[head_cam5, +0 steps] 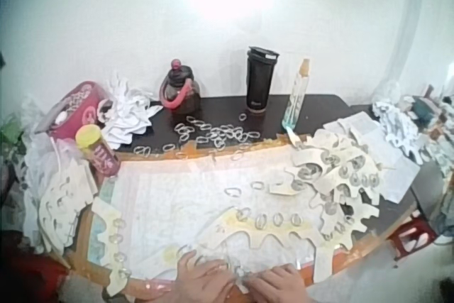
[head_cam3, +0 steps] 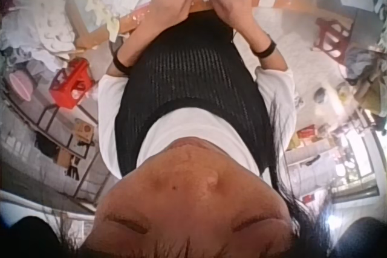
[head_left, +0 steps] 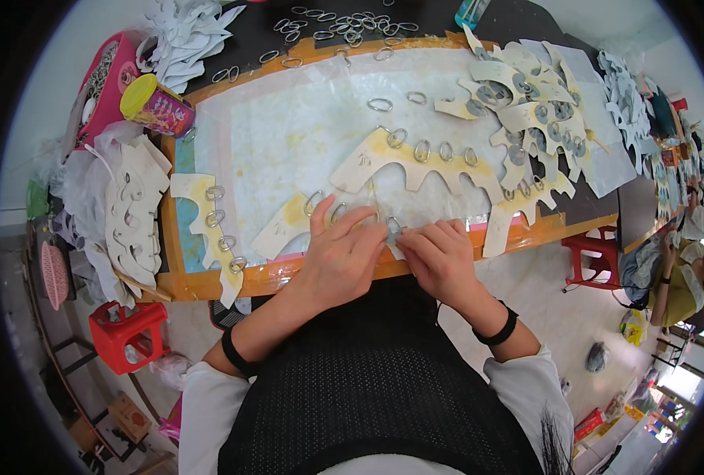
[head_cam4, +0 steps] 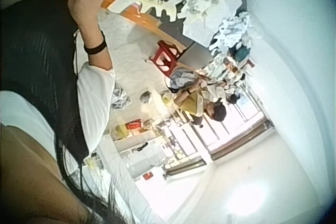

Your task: The recorder is manually inserting and aligning metal rings into pre-cut holes on pieces of shoe upper material in a factory setting.

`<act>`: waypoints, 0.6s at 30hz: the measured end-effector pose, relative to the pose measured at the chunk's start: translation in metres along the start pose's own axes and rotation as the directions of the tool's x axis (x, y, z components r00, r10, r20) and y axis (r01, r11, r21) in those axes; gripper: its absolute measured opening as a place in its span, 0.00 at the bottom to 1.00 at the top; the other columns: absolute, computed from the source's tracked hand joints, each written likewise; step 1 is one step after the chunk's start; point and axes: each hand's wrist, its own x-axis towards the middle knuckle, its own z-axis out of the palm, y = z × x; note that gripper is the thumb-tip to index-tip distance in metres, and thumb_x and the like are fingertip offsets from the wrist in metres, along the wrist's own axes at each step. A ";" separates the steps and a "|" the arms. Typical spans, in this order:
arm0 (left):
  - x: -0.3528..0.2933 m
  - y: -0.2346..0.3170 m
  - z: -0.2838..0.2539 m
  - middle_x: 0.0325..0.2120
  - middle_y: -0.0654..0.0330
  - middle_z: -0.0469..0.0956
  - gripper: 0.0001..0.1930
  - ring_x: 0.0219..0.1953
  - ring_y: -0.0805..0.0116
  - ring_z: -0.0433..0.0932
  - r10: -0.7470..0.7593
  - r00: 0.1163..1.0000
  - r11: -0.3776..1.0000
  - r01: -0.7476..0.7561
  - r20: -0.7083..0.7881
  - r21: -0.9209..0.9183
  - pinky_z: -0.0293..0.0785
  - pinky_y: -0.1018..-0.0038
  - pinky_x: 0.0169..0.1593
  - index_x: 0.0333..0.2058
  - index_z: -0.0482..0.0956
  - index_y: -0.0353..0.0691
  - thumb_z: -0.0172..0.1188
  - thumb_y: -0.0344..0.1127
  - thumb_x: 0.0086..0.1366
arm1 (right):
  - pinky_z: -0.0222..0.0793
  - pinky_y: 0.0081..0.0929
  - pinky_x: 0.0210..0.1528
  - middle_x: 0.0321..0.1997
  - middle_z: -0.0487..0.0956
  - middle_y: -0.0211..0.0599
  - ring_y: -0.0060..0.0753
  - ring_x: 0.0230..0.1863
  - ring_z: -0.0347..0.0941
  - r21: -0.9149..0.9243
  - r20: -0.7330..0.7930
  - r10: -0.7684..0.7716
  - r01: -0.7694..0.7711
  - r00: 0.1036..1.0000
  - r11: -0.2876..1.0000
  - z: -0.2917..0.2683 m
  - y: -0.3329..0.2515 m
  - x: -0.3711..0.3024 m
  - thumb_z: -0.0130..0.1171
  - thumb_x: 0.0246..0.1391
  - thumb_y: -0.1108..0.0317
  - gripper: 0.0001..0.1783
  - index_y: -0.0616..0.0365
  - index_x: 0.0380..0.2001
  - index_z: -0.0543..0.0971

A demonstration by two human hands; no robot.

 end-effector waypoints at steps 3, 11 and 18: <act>0.000 0.003 -0.007 0.28 0.67 0.78 0.13 0.48 0.61 0.75 0.025 0.996 0.996 -0.033 0.090 0.085 0.40 0.42 0.64 0.37 0.81 0.42 0.63 0.30 0.51 | 0.57 0.29 0.34 0.29 0.74 0.25 0.30 0.28 0.68 -0.012 0.002 -0.015 0.015 1.000 1.000 -0.002 0.001 0.001 0.63 0.38 0.74 0.12 0.52 0.31 0.78; -0.011 0.005 -0.004 0.38 0.69 0.75 0.12 0.52 0.61 0.71 0.062 0.984 0.983 -0.089 0.166 0.160 0.33 0.31 0.63 0.37 0.83 0.46 0.63 0.35 0.51 | 0.60 0.32 0.38 0.41 0.77 0.27 0.30 0.36 0.70 -0.057 0.177 -0.024 0.034 0.984 0.998 -0.021 -0.013 -0.002 0.67 0.41 0.62 0.16 0.54 0.34 0.77; -0.010 0.004 -0.003 0.38 0.68 0.75 0.12 0.54 0.63 0.70 0.084 0.972 0.976 -0.124 0.220 0.178 0.32 0.30 0.63 0.38 0.81 0.43 0.63 0.34 0.53 | 0.65 0.32 0.35 0.38 0.78 0.33 0.34 0.34 0.70 0.494 0.078 0.463 -0.437 0.883 0.752 -0.021 0.013 -0.003 0.68 0.45 0.64 0.16 0.58 0.37 0.79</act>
